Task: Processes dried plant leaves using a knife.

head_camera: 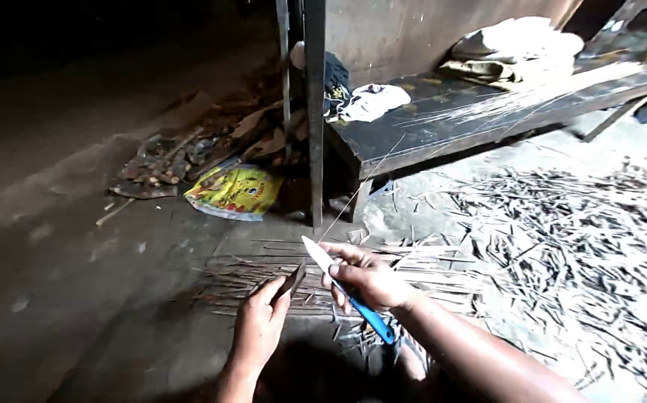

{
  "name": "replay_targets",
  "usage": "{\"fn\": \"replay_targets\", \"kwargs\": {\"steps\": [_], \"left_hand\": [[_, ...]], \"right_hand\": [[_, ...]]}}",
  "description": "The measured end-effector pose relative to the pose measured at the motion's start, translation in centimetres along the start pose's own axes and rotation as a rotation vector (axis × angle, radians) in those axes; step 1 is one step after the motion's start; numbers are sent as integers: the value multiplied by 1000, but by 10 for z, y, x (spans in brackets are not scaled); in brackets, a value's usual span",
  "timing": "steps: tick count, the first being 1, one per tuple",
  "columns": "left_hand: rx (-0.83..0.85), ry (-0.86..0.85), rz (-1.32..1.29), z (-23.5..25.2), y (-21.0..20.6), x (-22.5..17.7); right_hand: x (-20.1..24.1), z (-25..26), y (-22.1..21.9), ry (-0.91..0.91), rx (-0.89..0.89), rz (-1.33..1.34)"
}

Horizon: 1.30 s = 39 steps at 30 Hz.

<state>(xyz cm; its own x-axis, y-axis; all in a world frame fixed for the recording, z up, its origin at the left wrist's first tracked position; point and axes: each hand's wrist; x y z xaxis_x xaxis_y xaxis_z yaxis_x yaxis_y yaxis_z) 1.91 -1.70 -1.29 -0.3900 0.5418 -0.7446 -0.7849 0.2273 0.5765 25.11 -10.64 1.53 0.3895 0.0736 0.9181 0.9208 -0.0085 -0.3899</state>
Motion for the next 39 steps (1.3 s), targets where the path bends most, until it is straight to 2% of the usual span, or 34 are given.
{"fn": "replay_targets", "kwargs": {"steps": [3,6,9,14,19,23,26,32,37,39], "left_hand": [[-54,-98,102,0,-3,-2],[-76,-126,97,1,-4,1],[6,-65,-7,2,0,4],[179,33,-288,5,5,5],[311,138,-479,8,13,7],[362,179,-568,9,15,7],[384,202,-583,11,16,7],[380,203,-515,11,17,10],[387,191,-505,12,12,10],[384,183,-500,13,13,11]], "right_hand": [[-3,-4,-1,17,8,-9],[3,-4,5,65,-46,-5],[13,-4,10,125,-71,-5],[10,-5,7,126,21,-11],[21,0,19,230,-48,-13],[14,-2,12,158,35,-12],[7,-1,9,125,76,-2],[37,-1,36,258,-129,72],[21,-4,20,160,-28,51],[23,-4,22,187,-36,81]]}}
Point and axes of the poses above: each hand's wrist, its own z-axis towards the middle knuckle, its own y-axis out of the back of the hand, x = y × z, and after that the axes turned 3 degrees about -x, right-handed
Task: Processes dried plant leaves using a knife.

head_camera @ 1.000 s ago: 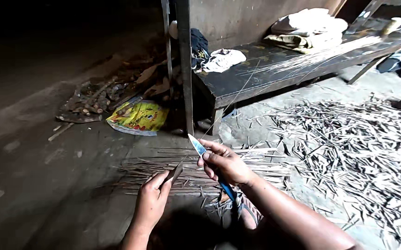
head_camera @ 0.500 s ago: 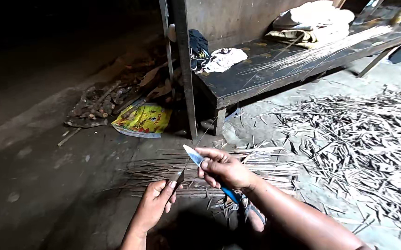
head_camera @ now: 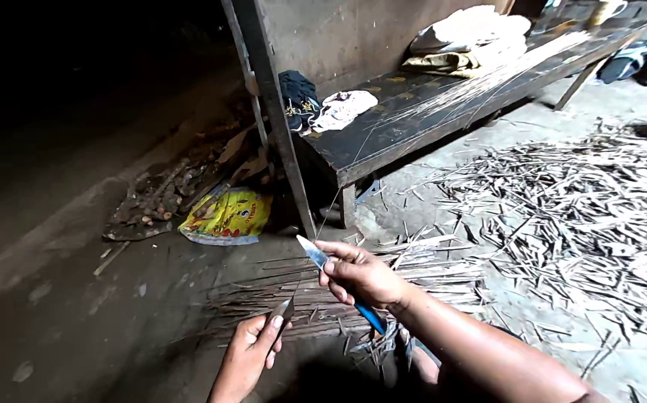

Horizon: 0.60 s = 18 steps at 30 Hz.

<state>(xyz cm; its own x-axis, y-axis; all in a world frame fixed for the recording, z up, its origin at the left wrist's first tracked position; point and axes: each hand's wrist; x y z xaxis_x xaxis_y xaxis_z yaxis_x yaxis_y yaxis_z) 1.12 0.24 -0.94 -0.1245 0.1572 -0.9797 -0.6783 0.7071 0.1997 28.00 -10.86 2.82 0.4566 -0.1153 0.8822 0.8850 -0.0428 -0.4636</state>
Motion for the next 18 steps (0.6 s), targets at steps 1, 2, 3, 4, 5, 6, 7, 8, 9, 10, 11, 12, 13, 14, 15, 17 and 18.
{"fn": "replay_targets", "kwargs": {"steps": [1,2,3,4,5,6,7,8,9,10,11,12,13,14,15,17,18], "left_hand": [[-5,5,1,0,0,0],[-8,8,5,-1,1,-1],[-6,14,11,-2,1,-1],[0,17,15,-2,1,-1],[8,21,20,-3,2,-1],[15,24,27,-3,2,0],[20,27,31,-2,2,1],[24,35,33,-2,2,0],[29,43,31,-2,2,0],[31,45,31,-2,2,-1],[34,44,34,-2,2,-2],[36,40,43,-3,2,-3],[37,37,50,-4,2,-2],[39,34,55,-4,3,-2],[41,33,59,-5,3,-1],[40,35,57,-5,4,0],[40,34,52,-4,3,1]], "right_hand": [[6,2,4,32,-35,6],[14,3,11,68,-74,15],[20,5,17,99,-106,30],[25,5,23,120,-125,48],[26,5,25,128,-127,61],[25,4,25,122,-116,61],[23,3,22,103,-94,52],[20,1,20,79,-62,42],[18,1,19,62,-31,40],[18,1,19,62,-23,47],[21,1,21,77,-38,55],[27,1,24,103,-79,62],[33,2,29,133,-125,81],[38,2,34,154,-162,105],[41,1,37,165,-178,126],[37,-1,35,152,-155,115],[31,-2,31,125,-120,94]]}}
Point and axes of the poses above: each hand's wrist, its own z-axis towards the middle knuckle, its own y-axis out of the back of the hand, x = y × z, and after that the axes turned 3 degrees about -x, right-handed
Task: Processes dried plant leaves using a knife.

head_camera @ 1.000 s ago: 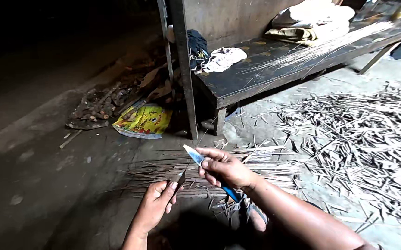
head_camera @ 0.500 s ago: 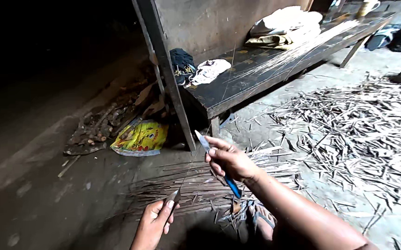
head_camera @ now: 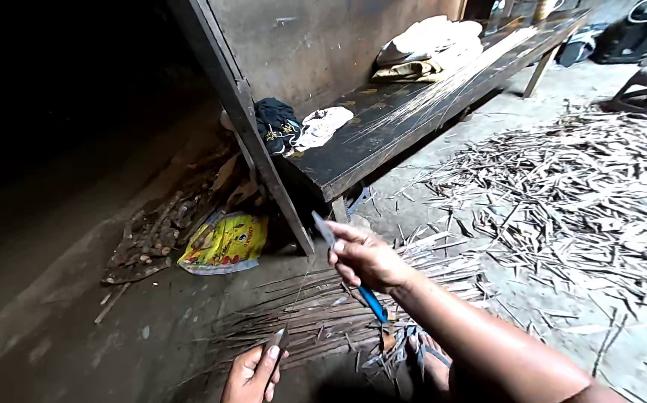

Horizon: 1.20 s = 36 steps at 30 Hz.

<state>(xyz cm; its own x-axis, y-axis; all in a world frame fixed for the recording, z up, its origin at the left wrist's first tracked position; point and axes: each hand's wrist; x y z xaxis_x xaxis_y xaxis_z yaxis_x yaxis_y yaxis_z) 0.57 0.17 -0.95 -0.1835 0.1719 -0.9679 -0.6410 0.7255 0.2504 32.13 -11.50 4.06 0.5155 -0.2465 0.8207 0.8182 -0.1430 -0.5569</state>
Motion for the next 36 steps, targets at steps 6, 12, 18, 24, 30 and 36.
{"fn": "replay_targets", "kwargs": {"steps": [6,12,18,24,30,36], "left_hand": [[12,5,-12,1,0,-2],[21,32,0,-3,5,-1],[26,35,-12,-1,1,-2],[39,53,27,-3,4,-1],[44,35,11,0,0,0],[23,25,-3,0,0,1]], "right_hand": [[-24,-4,-14,-79,105,-43],[14,6,14,83,-79,26],[-12,0,-3,-29,92,-28],[23,6,22,121,-126,39],[-2,0,11,-4,51,13],[30,2,27,143,-176,-1]]}}
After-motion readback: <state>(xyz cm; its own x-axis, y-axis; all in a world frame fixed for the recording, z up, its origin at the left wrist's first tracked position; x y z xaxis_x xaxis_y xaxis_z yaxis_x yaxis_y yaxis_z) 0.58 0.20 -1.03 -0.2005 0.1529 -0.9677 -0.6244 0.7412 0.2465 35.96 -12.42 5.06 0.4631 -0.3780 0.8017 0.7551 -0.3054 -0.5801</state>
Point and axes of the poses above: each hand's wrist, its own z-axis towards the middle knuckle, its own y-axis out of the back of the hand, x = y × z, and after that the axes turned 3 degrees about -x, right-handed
